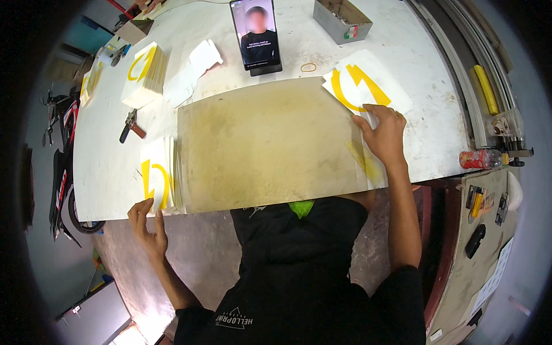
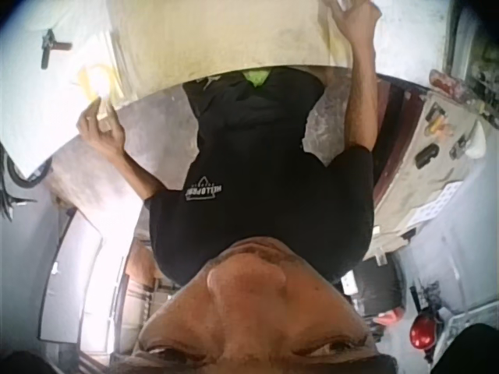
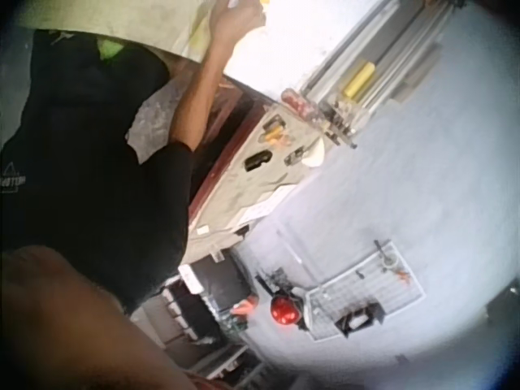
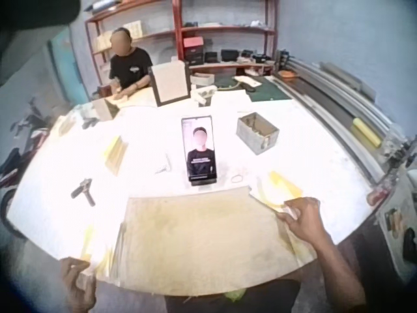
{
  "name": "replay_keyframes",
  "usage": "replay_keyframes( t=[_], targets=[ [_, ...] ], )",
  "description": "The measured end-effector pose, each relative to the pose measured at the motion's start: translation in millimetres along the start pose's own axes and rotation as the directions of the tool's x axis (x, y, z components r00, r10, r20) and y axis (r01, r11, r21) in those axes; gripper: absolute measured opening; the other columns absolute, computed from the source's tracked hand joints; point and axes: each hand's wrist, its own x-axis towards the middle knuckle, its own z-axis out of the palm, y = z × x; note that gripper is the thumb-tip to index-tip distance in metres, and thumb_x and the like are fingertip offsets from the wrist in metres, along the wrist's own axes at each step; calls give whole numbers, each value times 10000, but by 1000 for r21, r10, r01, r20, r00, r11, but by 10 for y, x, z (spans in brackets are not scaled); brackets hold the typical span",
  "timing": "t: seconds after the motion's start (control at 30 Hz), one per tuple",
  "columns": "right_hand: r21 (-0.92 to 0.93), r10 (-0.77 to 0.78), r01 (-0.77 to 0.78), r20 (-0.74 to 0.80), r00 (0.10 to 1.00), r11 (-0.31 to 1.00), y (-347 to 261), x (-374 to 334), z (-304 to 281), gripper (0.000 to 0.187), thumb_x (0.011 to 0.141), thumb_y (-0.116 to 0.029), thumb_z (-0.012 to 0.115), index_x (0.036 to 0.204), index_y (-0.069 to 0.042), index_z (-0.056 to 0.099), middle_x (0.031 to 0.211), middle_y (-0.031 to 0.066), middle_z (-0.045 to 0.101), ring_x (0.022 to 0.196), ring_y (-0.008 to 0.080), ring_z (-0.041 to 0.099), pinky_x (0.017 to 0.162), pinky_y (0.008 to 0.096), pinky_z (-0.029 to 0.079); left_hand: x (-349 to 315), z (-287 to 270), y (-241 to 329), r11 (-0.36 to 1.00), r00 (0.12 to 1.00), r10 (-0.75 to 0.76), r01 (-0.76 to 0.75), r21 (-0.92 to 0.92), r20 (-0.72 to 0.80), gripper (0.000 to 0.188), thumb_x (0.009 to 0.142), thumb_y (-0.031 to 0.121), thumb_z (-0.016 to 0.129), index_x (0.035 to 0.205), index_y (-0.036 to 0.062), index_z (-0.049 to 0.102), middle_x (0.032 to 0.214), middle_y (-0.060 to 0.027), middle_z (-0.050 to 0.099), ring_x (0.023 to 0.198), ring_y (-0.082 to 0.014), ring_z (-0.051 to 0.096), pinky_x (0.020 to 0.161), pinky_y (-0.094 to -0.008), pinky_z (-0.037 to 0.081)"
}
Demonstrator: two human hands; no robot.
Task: The person repeatedly peels yellow logo stickers from their white backing sheets on a workbench. They handle each sheet one at a time, peel the sticker, and place the finished sheet aside. The process is repeated continuously throughout the clip.
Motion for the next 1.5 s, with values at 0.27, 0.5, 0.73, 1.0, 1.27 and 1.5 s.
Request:
replay_keyframes(
  t=[0.27,0.5,0.73,1.0,1.27,1.5],
  targets=[
    [-64,-179,169,-209,961,984,-89,-60,72,128,891,-155,768,837,-50,717,824,114,707,832,278,684,1020,467,405,141,440,695,934,975,221,-208,-290,12,317,801,100,782,1101,6,744,1151,-179,696,1125,-370,622,1021,-496,465],
    [400,175,-67,-240,955,914,-25,-88,18,237,891,-186,848,900,40,777,793,101,762,712,111,647,705,284,525,270,913,1149,793,961,270,-191,-578,53,298,794,89,782,1079,9,748,1161,-169,705,1133,-366,623,994,-472,489],
    [711,290,-231,40,956,664,155,-15,-22,206,907,-154,838,896,42,776,783,46,737,689,71,618,652,228,492,300,1212,1503,632,942,270,-19,-775,198,326,807,58,778,1128,12,748,1180,-157,702,1148,-326,621,990,-431,496],
    [802,375,-402,242,895,442,223,122,-114,174,946,-162,787,886,0,765,829,34,733,743,68,613,678,215,474,263,1377,1623,580,889,345,50,-813,302,346,824,57,793,1162,13,737,1210,-147,705,1157,-306,624,1004,-407,489],
    [542,301,-48,-389,871,839,226,28,-11,210,1018,-185,706,1001,23,690,874,70,723,797,110,655,734,268,535,273,1465,1785,577,900,350,11,-817,259,324,816,53,815,1131,31,747,1166,-127,707,1111,-303,641,963,-401,502],
    [402,188,-49,-313,931,914,29,-19,22,209,1044,-177,656,1015,30,661,834,156,727,754,176,696,741,318,562,839,1796,2514,595,859,510,-382,-707,-34,327,845,58,783,1167,41,727,1216,-135,694,1127,-318,649,1037,-453,460]
  ],
)
